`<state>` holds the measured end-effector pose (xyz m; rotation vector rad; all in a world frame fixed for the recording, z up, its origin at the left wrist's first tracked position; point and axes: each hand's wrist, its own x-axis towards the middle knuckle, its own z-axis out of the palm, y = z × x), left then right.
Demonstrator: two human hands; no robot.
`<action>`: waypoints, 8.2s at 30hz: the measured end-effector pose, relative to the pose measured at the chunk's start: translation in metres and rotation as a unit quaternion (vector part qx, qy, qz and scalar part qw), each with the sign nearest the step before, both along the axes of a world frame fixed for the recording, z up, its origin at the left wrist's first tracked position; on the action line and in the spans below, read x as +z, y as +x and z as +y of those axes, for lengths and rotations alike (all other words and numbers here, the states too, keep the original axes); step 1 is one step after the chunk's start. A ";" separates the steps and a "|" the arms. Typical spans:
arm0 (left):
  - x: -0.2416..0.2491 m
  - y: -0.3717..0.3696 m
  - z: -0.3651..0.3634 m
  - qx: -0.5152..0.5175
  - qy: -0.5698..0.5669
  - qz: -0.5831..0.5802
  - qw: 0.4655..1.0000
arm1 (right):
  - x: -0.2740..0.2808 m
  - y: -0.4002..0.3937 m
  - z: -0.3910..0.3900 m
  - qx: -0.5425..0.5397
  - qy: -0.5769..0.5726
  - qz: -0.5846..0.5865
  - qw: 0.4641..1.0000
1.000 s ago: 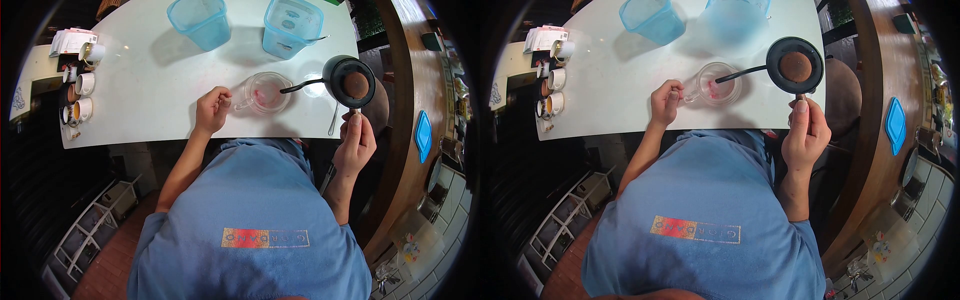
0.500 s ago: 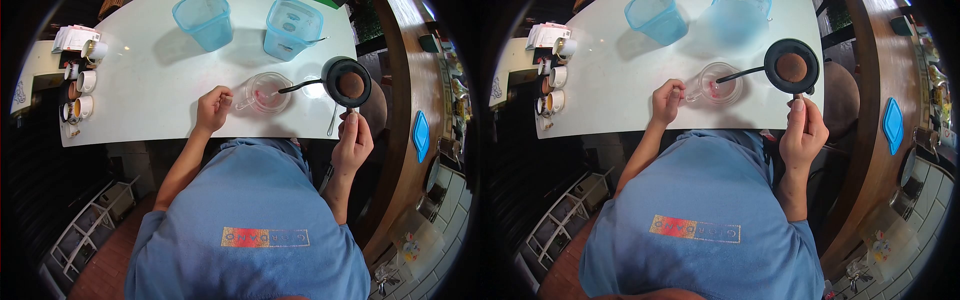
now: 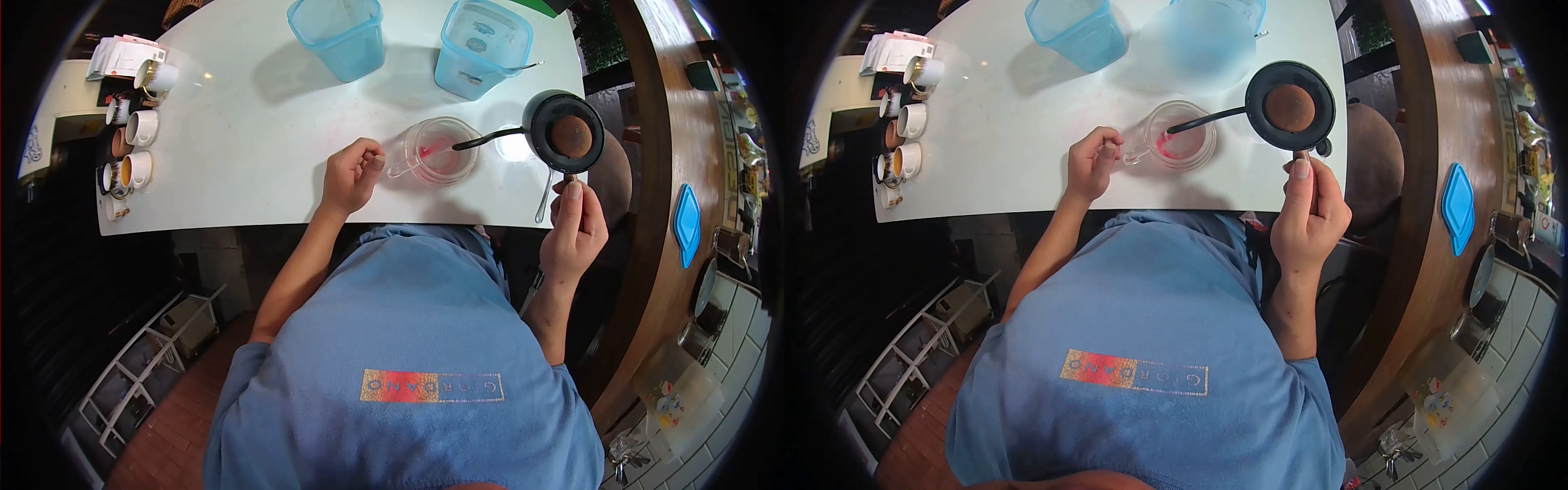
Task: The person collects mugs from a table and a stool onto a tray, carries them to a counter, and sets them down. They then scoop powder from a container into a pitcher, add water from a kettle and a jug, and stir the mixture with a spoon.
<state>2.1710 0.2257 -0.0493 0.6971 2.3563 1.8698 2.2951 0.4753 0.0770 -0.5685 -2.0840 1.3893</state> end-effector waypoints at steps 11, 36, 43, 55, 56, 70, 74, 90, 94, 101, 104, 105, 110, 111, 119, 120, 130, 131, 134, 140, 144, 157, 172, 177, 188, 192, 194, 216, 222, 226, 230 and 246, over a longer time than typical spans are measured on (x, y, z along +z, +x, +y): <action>0.026 0.006 0.001 -0.134 -0.020 -0.175 0.975 | -0.002 -0.012 -0.001 0.002 -0.013 0.001 1.000; 0.023 0.025 0.003 -0.183 0.095 -0.212 0.955 | 0.007 0.005 -0.004 0.008 0.033 0.011 0.999; 0.026 0.032 -0.003 -0.215 0.115 -0.274 0.930 | 0.007 0.008 -0.004 -0.006 0.036 0.023 0.999; 0.022 0.020 -0.009 -0.198 0.159 -0.270 0.929 | 0.014 0.016 -0.012 -0.002 0.041 0.022 0.999; 0.022 0.020 -0.007 -0.198 0.174 -0.268 0.927 | 0.015 0.016 -0.012 -0.002 0.041 0.022 0.999; 0.017 0.015 -0.009 -0.204 0.193 -0.269 0.921 | 0.018 0.017 -0.010 0.001 0.038 0.011 0.999; 0.028 0.012 -0.027 -0.186 0.136 -0.255 0.939 | 0.018 0.015 -0.009 -0.003 0.039 0.018 0.999; 0.042 0.033 -0.005 -0.168 0.099 -0.287 0.938 | 0.016 0.009 -0.009 0.013 0.031 0.015 0.999; 0.039 0.027 -0.018 -0.192 0.073 -0.291 0.935 | 0.014 0.010 -0.009 0.005 0.038 0.020 0.999; 0.033 0.037 0.002 -0.181 0.113 -0.299 0.930 | 0.014 0.010 -0.005 0.003 0.026 0.013 1.000; 0.030 0.035 0.001 -0.154 0.141 -0.295 0.933 | 0.014 0.011 -0.005 0.002 0.037 0.016 0.999; 0.028 0.033 -0.002 -0.151 0.146 -0.280 0.937 | 0.014 0.011 -0.005 0.001 0.036 0.015 0.999; 0.023 0.028 -0.019 -0.179 0.101 -0.265 0.942 | 0.016 0.012 -0.003 0.003 0.030 0.005 1.000; 0.023 0.028 -0.019 -0.185 0.086 -0.258 0.944 | 0.016 0.011 -0.003 0.002 0.033 0.009 0.999; 0.029 0.036 0.005 -0.163 0.124 -0.282 0.937 | 0.014 0.011 0.000 0.007 0.030 0.010 0.999; 0.026 0.036 0.005 -0.162 0.119 -0.289 0.936 | 0.012 0.010 -0.001 0.003 0.022 0.016 1.000; 0.016 0.032 0.002 -0.172 0.093 -0.291 0.936 | -0.013 0.006 0.003 0.013 -0.140 -0.001 0.990; 0.016 0.031 0.002 -0.172 0.093 -0.292 0.936 | -0.012 0.006 0.003 0.004 -0.186 -0.002 0.983; 0.018 0.031 0.004 -0.172 0.092 -0.279 0.940 | -0.024 0.006 0.011 0.002 -0.260 -0.008 0.965; 0.021 0.030 0.003 -0.160 0.079 -0.249 0.952 | -0.050 -0.005 0.013 -0.027 -0.304 -0.021 0.952; 0.024 0.029 0.003 -0.135 0.042 -0.221 0.965 | -0.065 -0.009 0.015 -0.034 -0.308 -0.043 0.950; -0.003 0.022 0.007 -0.079 0.044 -0.077 0.993 | -0.079 -0.019 0.013 -0.035 -0.264 -0.058 0.962; 0.008 0.024 0.004 -0.105 0.020 -0.088 0.990 | -0.076 0.030 0.040 -0.131 0.168 -0.388 0.897; 0.012 0.027 0.006 -0.075 0.030 -0.107 0.991 | -0.080 0.028 0.042 -0.113 0.187 -0.416 0.883; 0.011 0.026 0.005 -0.073 0.051 -0.108 0.990 | -0.023 0.035 0.053 -0.198 0.207 0.060 0.956; 0.007 0.024 0.003 -0.101 0.029 -0.096 0.990 | 0.007 0.028 0.034 -0.179 0.070 0.284 0.939; 0.007 0.024 0.003 -0.103 0.031 -0.096 0.989 | 0.009 0.016 0.019 -0.159 0.009 0.326 0.932; 0.007 0.024 0.006 -0.072 0.010 -0.063 0.995 | -0.022 -0.060 -0.044 0.184 0.357 0.007 0.916; 0.006 0.025 0.006 -0.045 0.021 -0.056 0.997 | -0.030 -0.067 -0.041 0.209 0.339 -0.005 0.917; 0.003 0.024 0.006 -0.040 0.019 -0.046 0.998 | -0.032 -0.073 -0.044 0.251 0.252 -0.012 0.934; 0.004 0.023 0.005 -0.052 0.018 -0.051 0.997 | -0.028 -0.072 -0.042 0.284 0.235 -0.050 0.928; 0.002 0.022 0.002 -0.075 -0.016 -0.048 0.996 | -0.017 -0.076 -0.034 0.353 0.270 -0.024 0.895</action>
